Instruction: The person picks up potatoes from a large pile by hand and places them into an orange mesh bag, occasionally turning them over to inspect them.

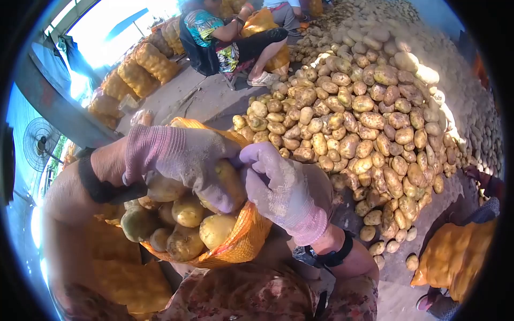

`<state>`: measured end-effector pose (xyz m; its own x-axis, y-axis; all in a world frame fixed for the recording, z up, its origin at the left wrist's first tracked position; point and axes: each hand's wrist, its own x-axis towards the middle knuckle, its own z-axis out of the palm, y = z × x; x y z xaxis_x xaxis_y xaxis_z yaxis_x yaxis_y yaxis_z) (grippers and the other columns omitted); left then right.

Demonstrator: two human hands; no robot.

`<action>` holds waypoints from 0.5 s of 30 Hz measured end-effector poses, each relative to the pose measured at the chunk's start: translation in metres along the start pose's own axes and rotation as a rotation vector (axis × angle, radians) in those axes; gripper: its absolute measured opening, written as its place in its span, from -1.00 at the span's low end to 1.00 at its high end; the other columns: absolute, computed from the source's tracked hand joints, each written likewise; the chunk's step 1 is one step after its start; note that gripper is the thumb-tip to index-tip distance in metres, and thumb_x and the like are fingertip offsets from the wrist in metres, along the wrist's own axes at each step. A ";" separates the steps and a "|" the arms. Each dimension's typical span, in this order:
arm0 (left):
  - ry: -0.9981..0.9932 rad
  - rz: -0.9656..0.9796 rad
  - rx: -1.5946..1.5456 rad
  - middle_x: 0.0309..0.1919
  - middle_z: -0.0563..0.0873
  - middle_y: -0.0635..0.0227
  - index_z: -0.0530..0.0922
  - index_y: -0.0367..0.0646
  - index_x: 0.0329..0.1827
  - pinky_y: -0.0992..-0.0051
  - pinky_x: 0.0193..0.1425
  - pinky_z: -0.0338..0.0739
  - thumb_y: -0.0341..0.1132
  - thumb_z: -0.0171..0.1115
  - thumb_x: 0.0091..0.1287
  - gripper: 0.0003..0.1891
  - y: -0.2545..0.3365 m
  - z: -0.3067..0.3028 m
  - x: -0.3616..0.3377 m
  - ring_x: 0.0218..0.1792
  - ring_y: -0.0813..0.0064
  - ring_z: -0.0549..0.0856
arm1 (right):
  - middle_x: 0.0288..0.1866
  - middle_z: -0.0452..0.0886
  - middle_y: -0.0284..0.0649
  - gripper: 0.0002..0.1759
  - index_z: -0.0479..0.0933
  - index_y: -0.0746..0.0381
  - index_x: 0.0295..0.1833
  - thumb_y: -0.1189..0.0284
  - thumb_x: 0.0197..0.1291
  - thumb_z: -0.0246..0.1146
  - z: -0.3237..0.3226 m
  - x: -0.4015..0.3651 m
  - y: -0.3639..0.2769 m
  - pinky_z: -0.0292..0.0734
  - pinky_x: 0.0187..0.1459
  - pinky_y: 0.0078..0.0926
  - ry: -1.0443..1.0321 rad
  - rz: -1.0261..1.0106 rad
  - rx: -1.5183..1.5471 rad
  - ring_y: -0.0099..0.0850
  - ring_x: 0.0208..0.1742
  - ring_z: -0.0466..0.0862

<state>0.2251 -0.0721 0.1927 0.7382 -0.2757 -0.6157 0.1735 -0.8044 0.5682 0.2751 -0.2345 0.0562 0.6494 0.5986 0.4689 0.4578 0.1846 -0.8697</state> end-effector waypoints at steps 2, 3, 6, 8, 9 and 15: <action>0.049 -0.114 0.166 -0.12 0.75 0.08 0.52 -0.30 0.14 0.33 0.08 0.59 -0.14 0.50 0.18 -0.43 0.004 0.010 0.007 -0.03 0.23 0.73 | -0.32 0.70 -0.21 -0.79 0.53 0.27 -0.02 0.62 0.21 0.22 0.003 0.001 0.010 0.61 -0.24 -0.50 0.063 -0.044 0.059 -0.45 -0.33 0.75; 0.099 -0.218 0.392 -0.13 0.75 0.11 0.51 -0.30 0.16 0.34 0.09 0.59 -0.16 0.49 0.18 -0.43 0.012 0.015 0.008 -0.02 0.26 0.72 | -0.33 0.70 -0.22 -0.80 0.54 0.26 -0.04 0.62 0.21 0.22 0.004 0.002 0.012 0.62 -0.25 -0.49 0.095 -0.069 0.088 -0.45 -0.34 0.75; 0.150 -0.087 0.353 -0.08 0.72 0.09 0.46 -0.28 0.24 0.31 0.18 0.54 -0.18 0.43 0.23 -0.42 -0.010 0.018 -0.001 0.05 0.25 0.69 | -0.38 0.69 -0.21 -0.84 0.56 0.27 -0.10 0.63 0.21 0.21 0.003 0.006 0.005 0.61 -0.29 -0.46 0.107 -0.118 0.095 -0.42 -0.37 0.75; 0.153 0.017 0.205 -0.06 0.70 0.06 0.46 -0.28 0.24 0.29 0.20 0.53 -0.19 0.41 0.25 -0.44 -0.021 0.013 0.001 0.06 0.21 0.68 | -0.38 0.69 -0.21 -0.85 0.57 0.27 -0.11 0.63 0.20 0.21 0.000 0.013 0.002 0.61 -0.29 -0.45 0.125 -0.185 0.044 -0.41 -0.37 0.75; 0.126 0.023 0.202 -0.06 0.71 0.07 0.49 -0.28 0.21 0.30 0.19 0.53 -0.19 0.38 0.27 -0.48 -0.026 0.013 0.005 0.05 0.21 0.68 | -0.38 0.68 -0.21 -0.84 0.57 0.27 -0.11 0.63 0.20 0.20 -0.001 0.017 0.001 0.61 -0.29 -0.45 0.117 -0.194 0.006 -0.41 -0.38 0.75; 0.294 0.402 0.530 -0.10 0.73 0.20 0.59 -0.26 0.12 0.30 0.05 0.61 -0.20 0.25 0.40 -0.64 -0.089 0.033 0.026 -0.02 0.24 0.73 | -0.37 0.69 -0.20 -0.86 0.56 0.27 -0.08 0.59 0.25 0.22 0.003 0.018 0.006 0.61 -0.29 -0.46 0.133 -0.194 0.065 -0.38 -0.37 0.75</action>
<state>0.2072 -0.0252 0.1087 0.8362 -0.5106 -0.2000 -0.4323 -0.8382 0.3325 0.2879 -0.2205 0.0590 0.6290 0.4401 0.6409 0.5446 0.3388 -0.7672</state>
